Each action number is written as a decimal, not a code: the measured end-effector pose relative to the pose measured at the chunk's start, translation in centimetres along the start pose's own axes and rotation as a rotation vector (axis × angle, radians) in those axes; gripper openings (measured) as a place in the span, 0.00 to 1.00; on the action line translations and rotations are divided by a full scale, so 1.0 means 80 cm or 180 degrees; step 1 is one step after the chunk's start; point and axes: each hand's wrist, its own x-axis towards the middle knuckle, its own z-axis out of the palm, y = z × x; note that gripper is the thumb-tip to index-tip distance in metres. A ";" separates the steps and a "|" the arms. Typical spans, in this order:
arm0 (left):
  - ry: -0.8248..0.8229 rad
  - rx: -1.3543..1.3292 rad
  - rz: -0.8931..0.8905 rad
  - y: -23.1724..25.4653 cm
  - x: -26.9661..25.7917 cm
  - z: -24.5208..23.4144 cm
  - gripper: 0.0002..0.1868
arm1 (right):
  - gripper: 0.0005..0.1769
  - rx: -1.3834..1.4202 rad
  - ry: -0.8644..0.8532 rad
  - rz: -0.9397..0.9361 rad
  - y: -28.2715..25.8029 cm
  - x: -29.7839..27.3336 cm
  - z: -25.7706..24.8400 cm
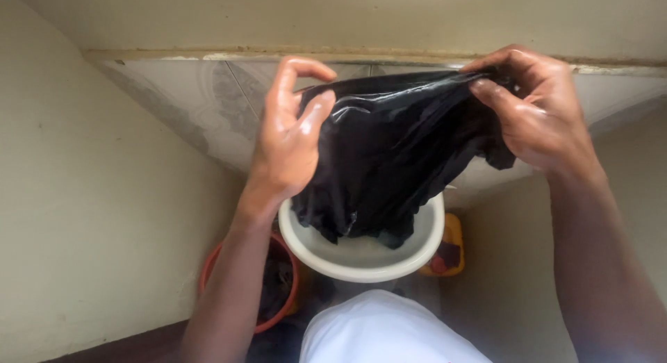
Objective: Washing clothes by hand in a sink.
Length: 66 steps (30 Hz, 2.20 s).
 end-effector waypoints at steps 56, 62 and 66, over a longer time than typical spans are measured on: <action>-0.0485 -0.0171 -0.0372 -0.154 -0.048 0.037 0.11 | 0.49 0.3256 0.1370 0.2136 0.389 -0.216 0.027; -0.0985 0.0781 -0.0307 -0.096 -0.037 0.037 0.12 | 0.29 0.3517 0.0629 0.2530 0.368 -0.209 0.144; -0.1516 0.1437 -0.0557 -0.058 -0.032 0.028 0.14 | 0.23 0.2720 0.0665 0.3009 0.394 -0.218 0.178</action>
